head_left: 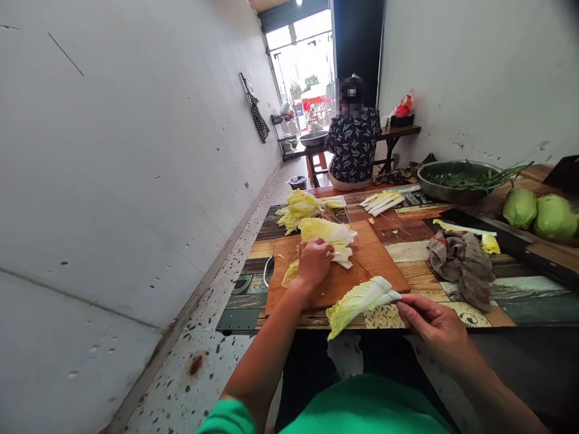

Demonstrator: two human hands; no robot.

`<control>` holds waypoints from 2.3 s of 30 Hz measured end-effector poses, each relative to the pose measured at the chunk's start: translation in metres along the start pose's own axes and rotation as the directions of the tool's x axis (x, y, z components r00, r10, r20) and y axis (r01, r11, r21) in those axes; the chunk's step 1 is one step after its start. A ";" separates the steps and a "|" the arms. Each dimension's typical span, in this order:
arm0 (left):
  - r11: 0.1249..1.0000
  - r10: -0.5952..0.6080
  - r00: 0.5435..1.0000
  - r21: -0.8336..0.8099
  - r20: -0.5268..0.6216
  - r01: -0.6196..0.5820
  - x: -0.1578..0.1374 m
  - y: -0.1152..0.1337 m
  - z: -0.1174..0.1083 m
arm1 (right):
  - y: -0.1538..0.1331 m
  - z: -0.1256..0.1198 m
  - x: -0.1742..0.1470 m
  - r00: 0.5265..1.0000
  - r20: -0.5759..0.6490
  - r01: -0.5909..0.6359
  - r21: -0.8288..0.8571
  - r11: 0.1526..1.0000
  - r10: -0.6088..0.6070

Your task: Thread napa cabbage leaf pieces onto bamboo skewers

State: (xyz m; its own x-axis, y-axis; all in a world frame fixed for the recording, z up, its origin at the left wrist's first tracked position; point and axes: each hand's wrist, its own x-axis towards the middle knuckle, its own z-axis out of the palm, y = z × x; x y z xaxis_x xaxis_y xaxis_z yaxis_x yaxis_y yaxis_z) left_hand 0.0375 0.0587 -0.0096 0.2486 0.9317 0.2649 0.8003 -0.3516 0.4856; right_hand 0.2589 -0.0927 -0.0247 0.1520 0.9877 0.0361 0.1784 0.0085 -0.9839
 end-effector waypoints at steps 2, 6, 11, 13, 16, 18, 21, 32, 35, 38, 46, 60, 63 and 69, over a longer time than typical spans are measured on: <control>0.997 0.012 0.999 -0.081 -0.032 -0.015 -0.003 -0.001 -0.007 | -0.006 -0.003 0.000 0.999 -0.009 0.045 -0.042 0.998 -0.045; 0.814 -0.115 0.990 -0.580 -0.084 0.046 -0.015 0.002 -0.022 | -0.021 -0.007 0.004 0.976 -0.025 0.205 -0.222 0.953 -0.216; 0.260 -0.219 0.966 -0.946 0.137 0.193 -0.041 0.015 -0.041 | -0.033 -0.004 0.006 0.912 0.113 0.408 -0.361 0.839 -0.395; 0.144 -0.206 0.954 -0.958 0.217 0.249 -0.049 0.017 -0.046 | -0.035 -0.001 0.006 0.892 0.176 0.452 -0.386 0.805 -0.416; 0.070 -0.186 0.922 -0.932 0.339 0.357 -0.055 0.014 -0.048 | -0.035 0.000 0.008 0.894 0.198 0.449 -0.408 0.795 -0.403; 0.071 -0.187 0.906 -0.915 0.379 0.397 -0.057 0.011 -0.045 | -0.035 -0.002 0.009 0.902 0.193 0.432 -0.415 0.801 -0.386; 0.088 -0.211 0.901 -0.911 0.378 0.403 -0.059 0.008 -0.038 | -0.033 -0.003 0.011 0.914 0.204 0.405 -0.411 0.817 -0.350; 0.182 -0.220 0.924 -0.917 0.314 0.355 -0.067 0.013 -0.039 | -0.033 -0.003 0.013 0.922 0.190 0.387 -0.391 0.835 -0.338; 0.228 -0.219 0.936 -0.918 0.277 0.325 -0.068 0.015 -0.039 | -0.034 -0.005 0.013 0.921 0.187 0.388 -0.388 0.836 -0.341; 0.278 -0.218 0.945 -0.913 0.242 0.298 -0.069 0.015 -0.039 | -0.034 -0.008 0.013 0.923 0.191 0.384 -0.388 0.838 -0.334; 0.390 -0.188 0.943 -0.860 0.276 0.330 -0.074 0.019 -0.042 | -0.027 -0.024 0.024 0.920 0.330 0.325 -0.332 0.886 -0.214; 0.405 -0.144 0.953 -0.863 0.268 0.304 -0.075 0.023 -0.038 | -0.039 -0.024 0.030 0.913 0.404 0.177 -0.248 0.953 -0.065; 0.337 -0.102 0.959 -0.898 0.266 0.285 -0.078 0.022 -0.035 | -0.039 -0.019 0.027 0.921 0.387 0.116 -0.187 0.975 -0.035; 0.434 -0.084 0.953 -0.850 0.290 0.297 -0.086 0.025 -0.042 | -0.034 -0.014 0.020 0.913 0.407 0.100 -0.151 0.983 -0.031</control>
State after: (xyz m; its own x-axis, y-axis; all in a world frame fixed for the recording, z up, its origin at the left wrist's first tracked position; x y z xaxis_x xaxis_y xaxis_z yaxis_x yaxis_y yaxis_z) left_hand 0.0133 -0.0344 0.0143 0.3282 0.9441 -0.0296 -0.0426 0.0461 0.9980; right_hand 0.2698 -0.0758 0.0122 -0.2620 0.9650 -0.0080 0.3371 0.0838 -0.9377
